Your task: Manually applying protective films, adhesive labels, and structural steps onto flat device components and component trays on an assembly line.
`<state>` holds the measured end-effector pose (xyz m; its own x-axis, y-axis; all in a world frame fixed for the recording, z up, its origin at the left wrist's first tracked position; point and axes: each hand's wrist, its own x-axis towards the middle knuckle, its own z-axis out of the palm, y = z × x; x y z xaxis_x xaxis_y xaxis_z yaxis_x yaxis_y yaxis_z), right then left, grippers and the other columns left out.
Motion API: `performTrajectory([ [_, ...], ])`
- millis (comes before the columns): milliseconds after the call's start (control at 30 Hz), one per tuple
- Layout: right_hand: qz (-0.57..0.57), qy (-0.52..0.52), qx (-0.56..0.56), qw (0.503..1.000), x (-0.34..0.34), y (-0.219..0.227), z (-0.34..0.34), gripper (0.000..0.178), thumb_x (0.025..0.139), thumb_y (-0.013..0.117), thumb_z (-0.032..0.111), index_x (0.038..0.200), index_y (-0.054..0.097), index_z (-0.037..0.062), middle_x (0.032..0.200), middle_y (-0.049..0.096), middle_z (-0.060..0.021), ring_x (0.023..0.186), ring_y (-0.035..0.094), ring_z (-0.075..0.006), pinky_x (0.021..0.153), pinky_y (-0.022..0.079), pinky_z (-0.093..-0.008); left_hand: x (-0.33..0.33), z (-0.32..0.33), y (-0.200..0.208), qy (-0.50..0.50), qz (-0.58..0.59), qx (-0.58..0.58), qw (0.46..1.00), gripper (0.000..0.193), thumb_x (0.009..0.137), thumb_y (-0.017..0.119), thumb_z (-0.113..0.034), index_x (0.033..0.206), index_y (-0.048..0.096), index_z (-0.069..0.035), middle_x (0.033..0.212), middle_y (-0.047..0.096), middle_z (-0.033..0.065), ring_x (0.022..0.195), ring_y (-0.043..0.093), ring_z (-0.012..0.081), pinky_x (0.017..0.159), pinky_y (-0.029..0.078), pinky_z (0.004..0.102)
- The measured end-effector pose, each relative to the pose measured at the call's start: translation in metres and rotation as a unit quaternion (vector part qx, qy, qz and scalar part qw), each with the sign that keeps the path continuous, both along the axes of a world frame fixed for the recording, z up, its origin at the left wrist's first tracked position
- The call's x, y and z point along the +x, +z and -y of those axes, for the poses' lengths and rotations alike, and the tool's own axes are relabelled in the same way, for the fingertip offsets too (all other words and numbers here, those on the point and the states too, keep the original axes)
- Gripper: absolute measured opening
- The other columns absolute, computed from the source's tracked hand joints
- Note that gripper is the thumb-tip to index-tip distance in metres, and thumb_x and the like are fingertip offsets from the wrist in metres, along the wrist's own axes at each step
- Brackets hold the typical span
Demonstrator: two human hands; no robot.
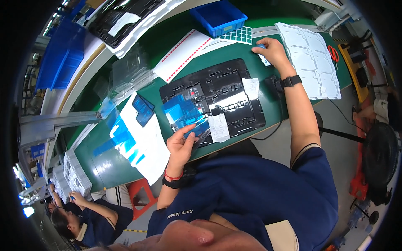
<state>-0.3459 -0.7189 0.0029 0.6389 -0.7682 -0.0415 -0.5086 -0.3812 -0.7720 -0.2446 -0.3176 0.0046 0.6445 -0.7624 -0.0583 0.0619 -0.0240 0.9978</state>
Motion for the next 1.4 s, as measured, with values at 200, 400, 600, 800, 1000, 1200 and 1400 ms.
performTrajectory([
  [200, 0.084, 0.104, -0.299, 0.945, 0.014, 0.044, -0.094, 0.034, 0.071, 0.076, 0.017, 0.099, 0.065, 0.0017, 0.095, 0.064, -0.0134, 0.088, 0.059, -0.0309, 0.081, 0.046, -0.0379, 0.000, -0.002, 0.001, 0.009, -0.055, -0.028, 0.998, 0.037, 0.088, 0.053, 0.007, 0.125, 0.050, 0.004, 0.119, 0.055, 0.0124, 0.093, 0.062, 0.0147, 0.073, 0.055, 0.0243],
  [400, 0.150, 0.335, -0.036, 0.929, 0.018, 0.055, -0.202, 0.032, 0.072, 0.074, 0.014, 0.101, 0.066, 0.0055, 0.084, 0.065, -0.0080, 0.077, 0.058, -0.0255, 0.075, 0.044, -0.0372, 0.004, 0.003, 0.022, 0.012, -0.071, -0.058, 0.996, 0.060, 0.088, 0.053, 0.009, 0.140, 0.026, 0.001, 0.131, 0.043, 0.0148, 0.104, 0.058, 0.0174, 0.076, 0.055, 0.0246],
  [600, 0.148, 0.348, 0.022, 0.926, 0.022, 0.057, -0.223, 0.027, 0.073, 0.071, 0.006, 0.099, 0.065, 0.0054, 0.072, 0.058, -0.0073, 0.070, 0.057, -0.0233, 0.066, 0.046, -0.0338, 0.002, -0.010, 0.020, -0.002, -0.033, -0.043, 0.999, 0.063, 0.086, 0.053, 0.011, 0.142, 0.025, 0.001, 0.128, 0.047, 0.0134, 0.100, 0.058, 0.0151, 0.079, 0.051, 0.0244],
  [800, 0.161, 0.357, 0.133, 0.910, 0.019, 0.077, -0.224, 0.040, 0.076, 0.068, 0.003, 0.115, 0.061, 0.0040, 0.094, 0.064, -0.0084, 0.079, 0.058, -0.0154, 0.071, 0.046, -0.0267, -0.007, -0.020, 0.038, -0.015, 0.048, -0.010, 0.999, 0.054, 0.087, 0.056, 0.003, 0.138, 0.037, -0.001, 0.119, 0.058, 0.0163, 0.099, 0.063, 0.0180, 0.081, 0.051, 0.0269],
  [1000, 0.157, 0.415, 0.071, 0.893, 0.039, 0.096, -0.228, 0.036, 0.077, 0.064, -0.002, 0.113, 0.061, 0.0008, 0.111, 0.064, -0.0128, 0.098, 0.062, -0.0240, 0.083, 0.048, -0.0310, -0.004, -0.045, 0.075, -0.035, 0.280, 0.064, 0.957, 0.058, 0.079, 0.065, -0.002, 0.133, 0.044, -0.002, 0.115, 0.061, 0.0186, 0.091, 0.066, 0.0314, 0.079, 0.052, 0.0345],
  [1200, 0.165, 0.352, -0.050, 0.920, 0.059, 0.108, -0.215, 0.038, 0.077, 0.061, -0.007, 0.114, 0.061, 0.0005, 0.112, 0.064, -0.0125, 0.101, 0.061, -0.0226, 0.084, 0.047, -0.0286, 0.054, -0.127, 0.084, 0.328, 0.371, 0.101, 0.863, 0.018, 0.082, 0.064, -0.003, 0.099, 0.067, 0.001, 0.090, 0.069, 0.0147, 0.078, 0.068, 0.0226, 0.069, 0.052, 0.0312],
  [1400, 0.160, 0.377, -0.048, 0.911, 0.093, 0.120, -0.234, 0.037, 0.079, 0.058, -0.008, 0.114, 0.061, 0.0008, 0.109, 0.064, -0.0102, 0.088, 0.060, -0.0160, 0.075, 0.046, -0.0253, 0.128, -0.203, 0.043, 0.374, 0.336, 0.295, 0.813, 0.025, 0.083, 0.065, -0.015, 0.101, 0.066, 0.002, 0.100, 0.067, 0.0189, 0.095, 0.063, 0.0328, 0.086, 0.048, 0.0403],
])
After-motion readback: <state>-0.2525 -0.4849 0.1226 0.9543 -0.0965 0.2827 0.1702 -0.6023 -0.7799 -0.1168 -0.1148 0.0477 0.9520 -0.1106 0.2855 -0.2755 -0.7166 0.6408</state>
